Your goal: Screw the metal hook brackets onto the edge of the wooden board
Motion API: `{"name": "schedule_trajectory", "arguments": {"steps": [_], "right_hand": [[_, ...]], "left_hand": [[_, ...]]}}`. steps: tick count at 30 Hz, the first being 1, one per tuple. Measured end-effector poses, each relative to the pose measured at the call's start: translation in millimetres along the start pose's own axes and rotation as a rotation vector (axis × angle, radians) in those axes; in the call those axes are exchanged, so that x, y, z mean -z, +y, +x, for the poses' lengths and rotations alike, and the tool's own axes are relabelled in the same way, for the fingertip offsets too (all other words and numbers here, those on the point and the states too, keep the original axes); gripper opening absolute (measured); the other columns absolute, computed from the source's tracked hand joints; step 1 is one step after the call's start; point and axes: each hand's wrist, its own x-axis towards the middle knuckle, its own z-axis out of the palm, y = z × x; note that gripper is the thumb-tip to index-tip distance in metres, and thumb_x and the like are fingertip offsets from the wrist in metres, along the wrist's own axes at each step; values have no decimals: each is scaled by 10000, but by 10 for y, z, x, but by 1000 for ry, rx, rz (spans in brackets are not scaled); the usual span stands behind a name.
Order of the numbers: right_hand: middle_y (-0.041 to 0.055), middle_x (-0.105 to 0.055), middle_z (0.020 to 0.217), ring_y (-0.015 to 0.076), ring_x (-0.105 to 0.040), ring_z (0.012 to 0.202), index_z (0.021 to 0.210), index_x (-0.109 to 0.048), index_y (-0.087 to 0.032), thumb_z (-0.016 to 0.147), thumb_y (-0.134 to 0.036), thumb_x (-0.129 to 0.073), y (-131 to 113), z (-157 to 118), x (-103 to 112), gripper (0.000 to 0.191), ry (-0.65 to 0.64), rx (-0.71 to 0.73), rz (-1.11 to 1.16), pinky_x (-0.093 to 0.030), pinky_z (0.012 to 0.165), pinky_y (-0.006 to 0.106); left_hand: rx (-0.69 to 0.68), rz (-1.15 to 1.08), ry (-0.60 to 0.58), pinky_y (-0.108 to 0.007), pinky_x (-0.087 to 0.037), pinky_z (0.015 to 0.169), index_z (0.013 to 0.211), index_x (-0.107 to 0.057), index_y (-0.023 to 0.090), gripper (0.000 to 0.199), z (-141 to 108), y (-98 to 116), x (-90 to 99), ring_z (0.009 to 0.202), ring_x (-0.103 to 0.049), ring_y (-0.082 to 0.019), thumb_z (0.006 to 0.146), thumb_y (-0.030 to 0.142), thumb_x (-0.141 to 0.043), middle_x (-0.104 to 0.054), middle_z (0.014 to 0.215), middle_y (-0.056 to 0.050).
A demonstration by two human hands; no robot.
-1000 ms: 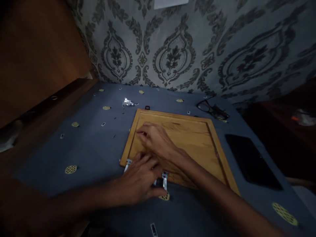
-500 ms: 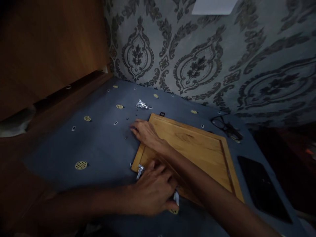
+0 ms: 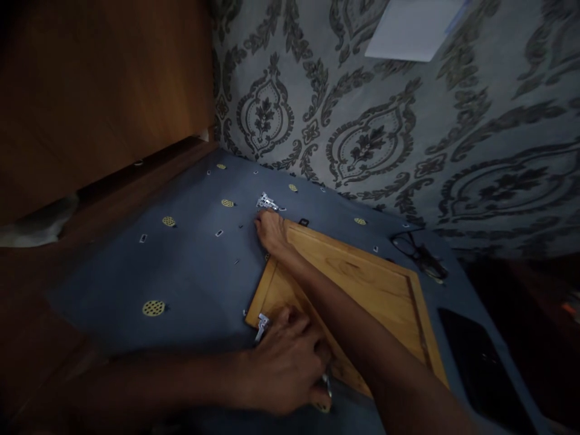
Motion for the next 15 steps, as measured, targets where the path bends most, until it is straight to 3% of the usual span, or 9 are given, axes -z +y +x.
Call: {"name": "schedule_trajectory", "arguments": {"steps": [7,11,15], "right_hand": [[107,-663,1352,246,-686,1158,1327,-639,-192,1006,-404,-674,55,22,4,387,26,-1,139,-608,976,475],[98,-683,1297,230,-700,1105,1298,-649,-179,1006,-406,-675,222,-130,91,370,51,-16,338,-620,940,454],[24,-727,908,143,-698,766,1024,-689,-154,998,-364,-673,472,-548,240,212,141,-58,577,-603,739,311]], "left_hand": [[0,17,-11,-538,-478,992,1049,-778,150,392,-10,-1,31,1129,-628,-334,1000,519,-655,-706,1083,-142],[18,10,-31,-520,-474,1003,1143,-750,132,420,-29,5,48,1170,-611,-335,977,514,-703,-696,1136,-142],[27,-12,-40,-507,-459,1028,1130,-742,125,397,-42,23,96,1186,-606,-318,980,491,-711,-692,1190,-135]]}}
